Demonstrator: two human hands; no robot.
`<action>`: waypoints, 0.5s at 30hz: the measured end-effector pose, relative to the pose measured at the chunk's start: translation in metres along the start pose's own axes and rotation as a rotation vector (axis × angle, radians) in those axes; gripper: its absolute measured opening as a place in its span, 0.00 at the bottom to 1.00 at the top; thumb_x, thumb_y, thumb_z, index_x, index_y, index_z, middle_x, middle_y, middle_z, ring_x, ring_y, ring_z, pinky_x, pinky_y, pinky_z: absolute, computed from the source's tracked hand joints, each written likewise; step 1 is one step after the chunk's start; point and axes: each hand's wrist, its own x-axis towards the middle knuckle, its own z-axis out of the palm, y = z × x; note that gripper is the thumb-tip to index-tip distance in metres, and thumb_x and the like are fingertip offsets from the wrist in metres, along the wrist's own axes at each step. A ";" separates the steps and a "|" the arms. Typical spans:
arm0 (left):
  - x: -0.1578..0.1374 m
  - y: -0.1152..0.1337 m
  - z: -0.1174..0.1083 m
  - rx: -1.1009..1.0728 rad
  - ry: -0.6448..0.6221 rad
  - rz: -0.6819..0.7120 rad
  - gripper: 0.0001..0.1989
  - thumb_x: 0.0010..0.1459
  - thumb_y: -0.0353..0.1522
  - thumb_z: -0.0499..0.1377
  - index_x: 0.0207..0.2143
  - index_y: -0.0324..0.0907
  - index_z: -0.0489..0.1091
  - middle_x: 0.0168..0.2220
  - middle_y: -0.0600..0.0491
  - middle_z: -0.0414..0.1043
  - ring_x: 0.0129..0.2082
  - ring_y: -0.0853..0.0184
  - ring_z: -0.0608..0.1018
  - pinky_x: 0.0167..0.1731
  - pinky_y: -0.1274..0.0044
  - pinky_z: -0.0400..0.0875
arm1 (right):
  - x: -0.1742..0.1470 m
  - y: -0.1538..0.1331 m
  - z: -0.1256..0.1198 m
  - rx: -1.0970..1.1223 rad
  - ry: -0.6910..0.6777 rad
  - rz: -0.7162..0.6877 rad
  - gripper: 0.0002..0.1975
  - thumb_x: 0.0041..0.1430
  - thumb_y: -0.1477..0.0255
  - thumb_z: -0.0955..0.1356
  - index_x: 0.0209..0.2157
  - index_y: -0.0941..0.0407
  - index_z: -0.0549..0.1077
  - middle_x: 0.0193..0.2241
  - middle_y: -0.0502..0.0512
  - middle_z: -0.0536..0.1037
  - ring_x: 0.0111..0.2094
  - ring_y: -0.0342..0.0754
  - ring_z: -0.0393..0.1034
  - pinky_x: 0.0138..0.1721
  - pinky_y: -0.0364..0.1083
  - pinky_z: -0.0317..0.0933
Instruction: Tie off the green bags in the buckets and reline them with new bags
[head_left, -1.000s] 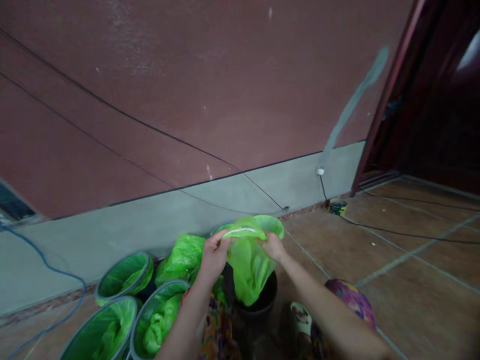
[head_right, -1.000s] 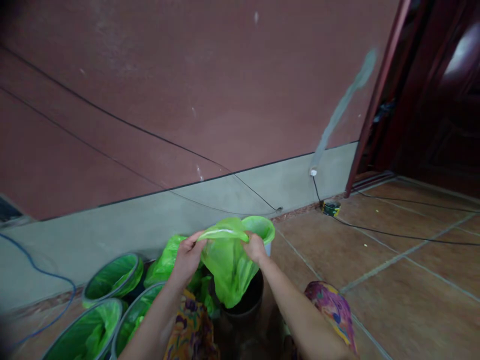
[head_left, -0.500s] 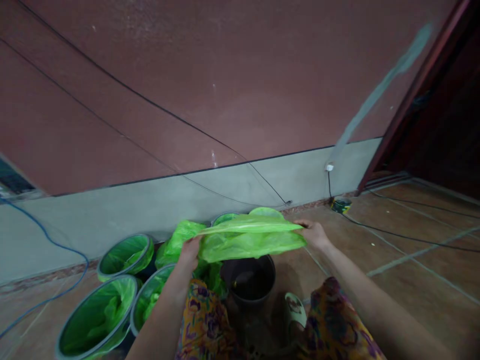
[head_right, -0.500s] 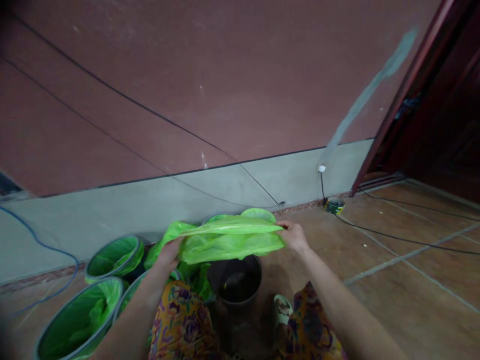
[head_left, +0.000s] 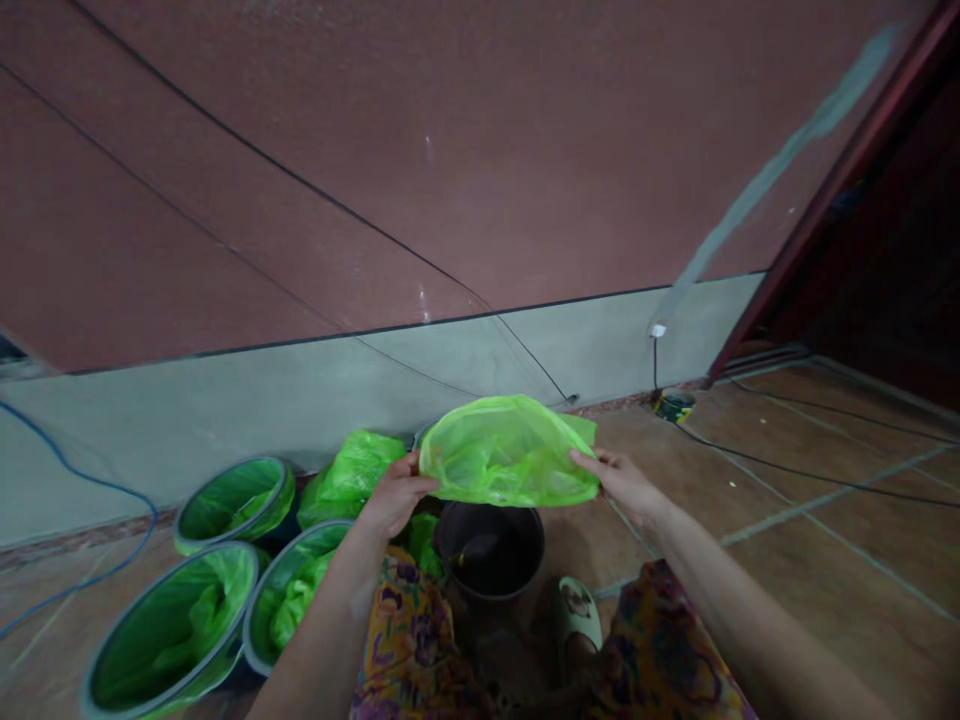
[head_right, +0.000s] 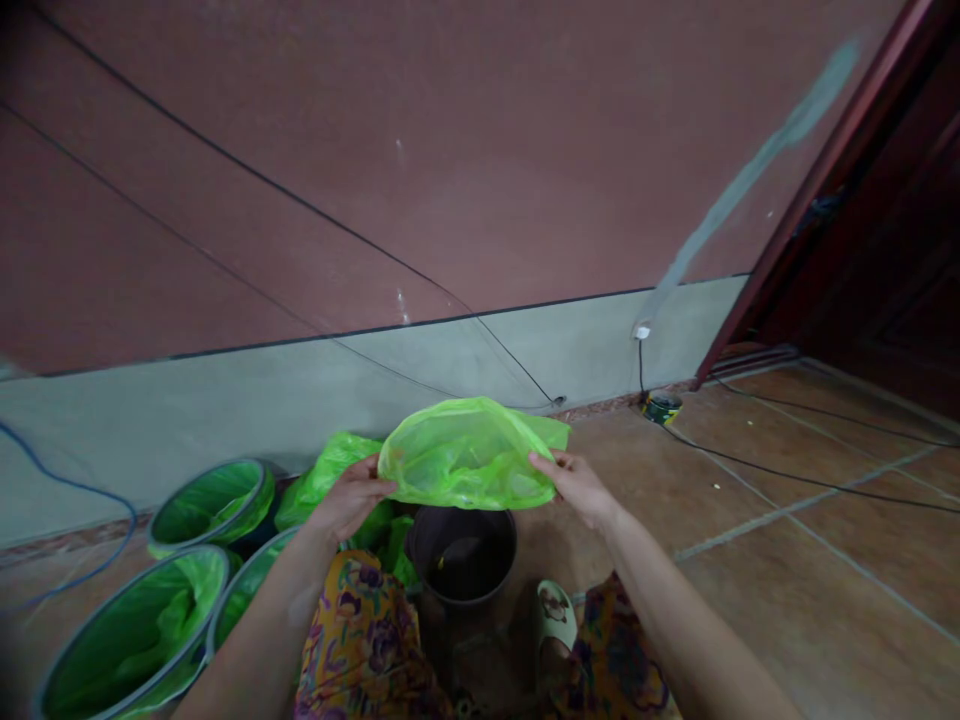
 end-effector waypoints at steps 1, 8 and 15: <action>0.002 -0.001 0.001 0.078 0.018 0.017 0.19 0.40 0.26 0.61 0.39 0.37 0.73 0.35 0.51 0.78 0.37 0.64 0.78 0.41 0.73 0.71 | 0.001 -0.002 0.001 0.015 -0.009 -0.004 0.21 0.50 0.54 0.71 0.35 0.58 0.78 0.34 0.58 0.81 0.31 0.48 0.75 0.26 0.41 0.66; 0.013 -0.011 -0.002 0.917 0.329 0.212 0.09 0.50 0.23 0.51 0.22 0.39 0.69 0.25 0.53 0.71 0.29 0.68 0.73 0.33 0.78 0.65 | 0.002 -0.014 -0.008 0.282 -0.225 0.112 0.24 0.56 0.52 0.67 0.46 0.56 0.75 0.42 0.58 0.80 0.40 0.50 0.76 0.35 0.45 0.71; 0.019 -0.026 -0.002 0.764 0.560 0.145 0.07 0.56 0.26 0.51 0.34 0.41 0.68 0.20 0.56 0.67 0.21 0.67 0.73 0.26 0.78 0.65 | -0.004 -0.014 -0.001 0.372 -0.156 0.119 0.13 0.50 0.66 0.73 0.38 0.58 0.78 0.37 0.59 0.82 0.36 0.50 0.77 0.40 0.46 0.71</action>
